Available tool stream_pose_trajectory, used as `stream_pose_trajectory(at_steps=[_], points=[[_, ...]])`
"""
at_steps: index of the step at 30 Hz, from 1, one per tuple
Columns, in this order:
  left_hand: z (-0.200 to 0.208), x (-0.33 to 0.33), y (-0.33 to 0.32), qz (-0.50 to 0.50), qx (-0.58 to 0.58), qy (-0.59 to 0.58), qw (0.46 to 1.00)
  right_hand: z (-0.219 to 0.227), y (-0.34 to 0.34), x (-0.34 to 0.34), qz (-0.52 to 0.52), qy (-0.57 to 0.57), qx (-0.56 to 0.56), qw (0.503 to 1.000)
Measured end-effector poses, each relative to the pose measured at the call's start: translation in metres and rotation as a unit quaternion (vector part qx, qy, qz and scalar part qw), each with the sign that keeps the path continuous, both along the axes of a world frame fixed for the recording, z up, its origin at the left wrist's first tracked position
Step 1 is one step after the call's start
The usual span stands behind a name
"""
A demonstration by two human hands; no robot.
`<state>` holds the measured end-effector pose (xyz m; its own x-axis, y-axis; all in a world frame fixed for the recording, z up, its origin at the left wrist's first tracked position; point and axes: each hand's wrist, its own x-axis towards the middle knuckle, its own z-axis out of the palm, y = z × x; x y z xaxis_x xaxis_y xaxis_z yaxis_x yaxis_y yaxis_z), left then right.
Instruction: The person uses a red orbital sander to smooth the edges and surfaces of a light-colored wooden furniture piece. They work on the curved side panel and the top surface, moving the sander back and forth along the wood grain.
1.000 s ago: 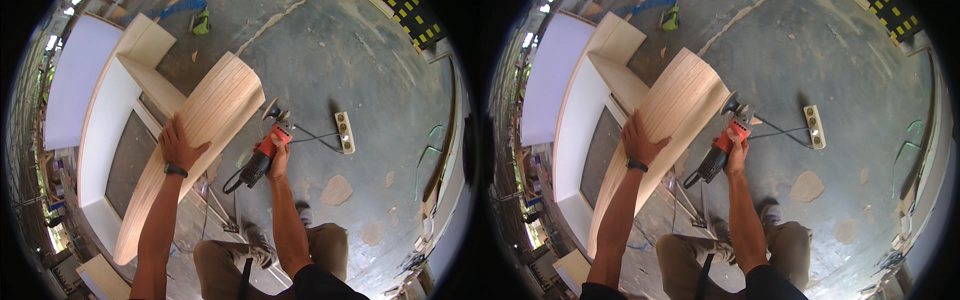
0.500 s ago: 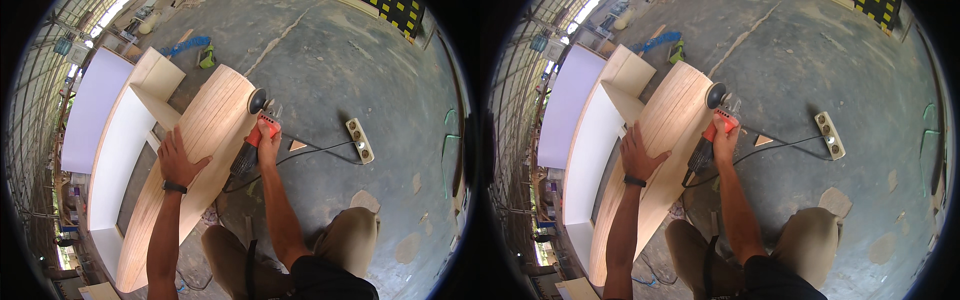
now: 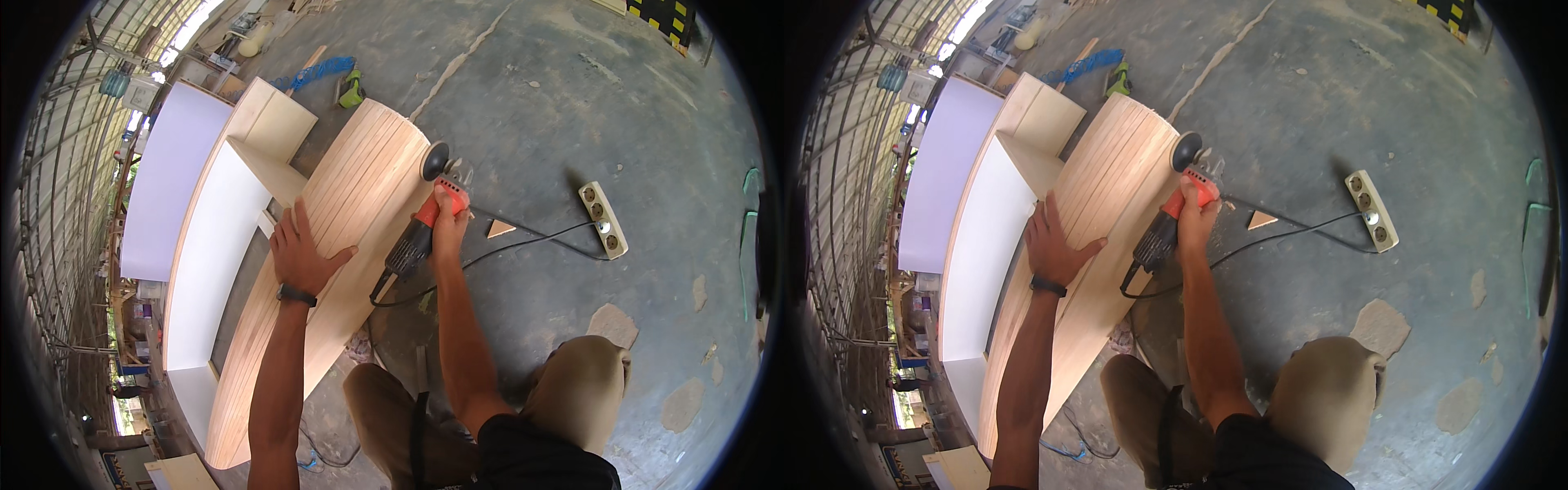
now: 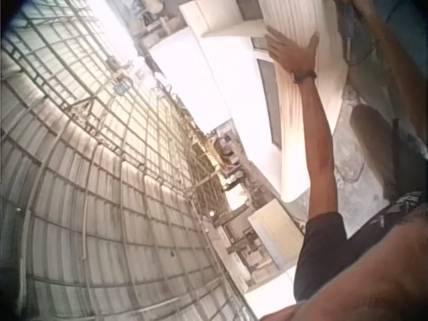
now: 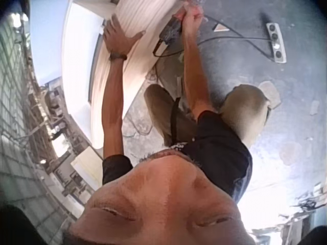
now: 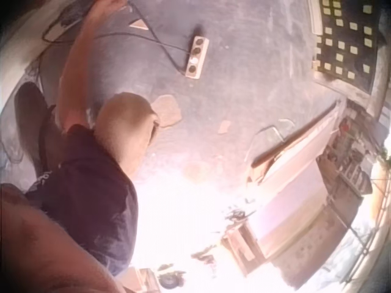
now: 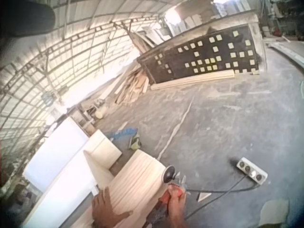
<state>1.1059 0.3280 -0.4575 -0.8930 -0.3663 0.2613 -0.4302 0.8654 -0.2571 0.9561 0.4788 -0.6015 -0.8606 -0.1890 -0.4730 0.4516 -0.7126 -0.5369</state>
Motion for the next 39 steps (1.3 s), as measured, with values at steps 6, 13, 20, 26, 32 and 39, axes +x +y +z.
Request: stream_pose_trajectory(at_steps=[6,13,20,26,32,39], points=[[0.000,0.004,-0.002,0.014,-0.001,-0.007,1.000,0.038,-0.002,-0.005,-0.013,0.123,0.090,0.988],[0.002,0.000,-0.002,-0.003,-0.018,0.000,1.000,0.011,0.005,-0.008,0.024,0.037,0.019,0.999],[0.002,-0.004,0.003,-0.007,0.003,0.008,1.000,0.018,-0.006,-0.003,-0.024,0.083,0.058,0.995],[0.000,0.003,-0.005,-0.004,-0.017,0.003,1.000,0.042,-0.001,-0.009,-0.014,0.117,0.160,0.980],[0.004,0.002,-0.001,-0.002,0.004,0.008,1.000,0.010,0.009,0.011,0.040,0.014,0.012,0.999],[-0.002,0.010,-0.006,-0.010,0.007,0.022,1.000,0.087,0.007,-0.001,0.038,0.185,0.254,0.949]])
